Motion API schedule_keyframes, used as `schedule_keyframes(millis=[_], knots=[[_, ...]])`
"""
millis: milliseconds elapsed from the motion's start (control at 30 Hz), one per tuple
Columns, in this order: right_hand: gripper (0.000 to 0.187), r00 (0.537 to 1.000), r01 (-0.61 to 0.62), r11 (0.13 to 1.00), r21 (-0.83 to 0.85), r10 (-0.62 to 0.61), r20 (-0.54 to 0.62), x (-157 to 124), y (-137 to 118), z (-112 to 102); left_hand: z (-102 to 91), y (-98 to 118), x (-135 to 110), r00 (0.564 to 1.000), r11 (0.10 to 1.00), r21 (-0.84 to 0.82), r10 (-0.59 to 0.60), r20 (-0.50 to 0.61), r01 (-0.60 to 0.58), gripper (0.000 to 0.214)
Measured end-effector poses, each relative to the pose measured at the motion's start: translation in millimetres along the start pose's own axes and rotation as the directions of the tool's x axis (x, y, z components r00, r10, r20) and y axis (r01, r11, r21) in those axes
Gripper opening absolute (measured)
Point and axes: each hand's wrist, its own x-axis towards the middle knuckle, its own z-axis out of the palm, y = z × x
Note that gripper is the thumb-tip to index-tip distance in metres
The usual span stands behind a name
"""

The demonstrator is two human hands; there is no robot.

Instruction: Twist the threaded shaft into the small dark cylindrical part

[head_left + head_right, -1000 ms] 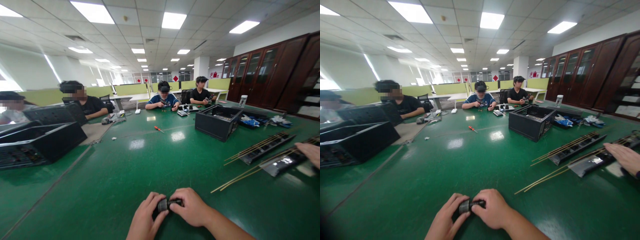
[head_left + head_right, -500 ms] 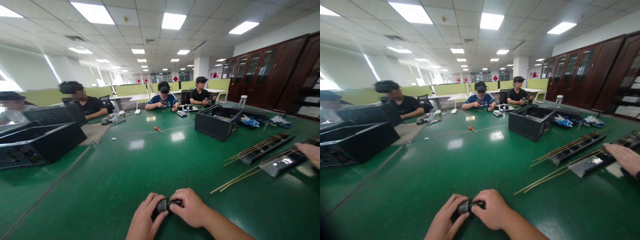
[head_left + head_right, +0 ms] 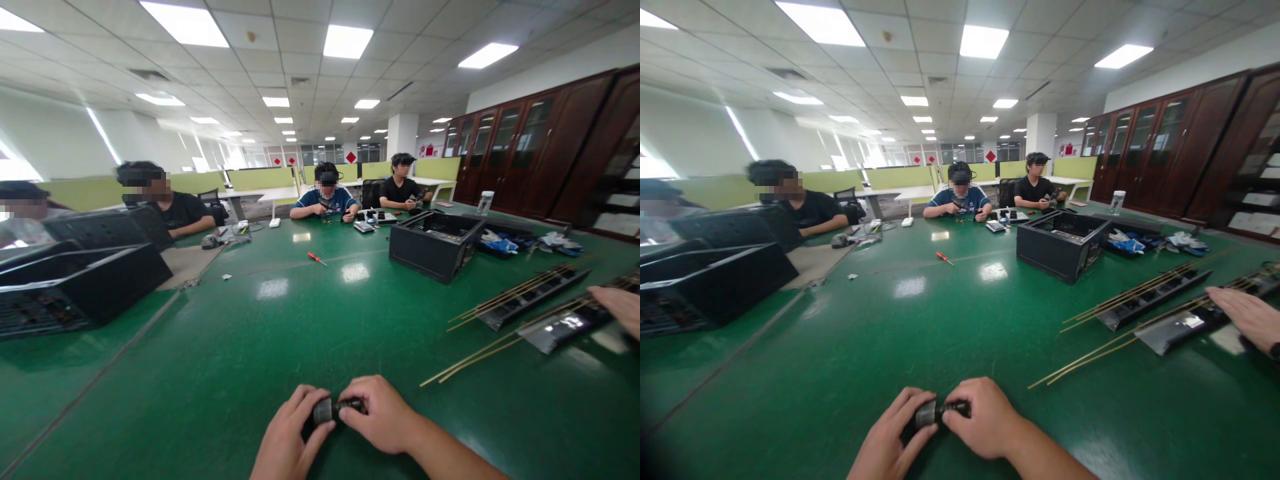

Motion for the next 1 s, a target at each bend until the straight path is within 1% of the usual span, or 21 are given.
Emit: schedule_keyframes(millis=[300, 533, 867, 1000], knots=[[0.014, 1.0, -0.006, 1.0, 0.008, 0.006, -0.011, 0.0, -1.1, -0.5, -1.2, 2.0, 0.7, 1.0, 1.0, -0.027, -0.014, 0.002, 0.014, 0.025], [0.014, 1.0, -0.015, 1.0, 0.016, 0.015, -0.011, 0.6, 0.3, 0.7, 0.0, 0.6, -2.5, 0.999, 0.999, -0.018, -0.034, -0.017, 0.033, 0.028], [0.014, 1.0, -0.03, 0.999, 0.01, 0.03, -0.003, 0.5, -2.2, -1.3, -1.0, 1.5, 0.6, 1.0, 0.999, -0.028, -0.024, -0.003, 0.024, 0.027], [0.014, 0.999, -0.037, 0.999, -0.003, 0.037, 0.0, 0.2, -2.5, -0.3, -2.4, 3.2, -1.3, 0.999, 0.999, -0.03, -0.022, -0.03, 0.021, 0.027]])
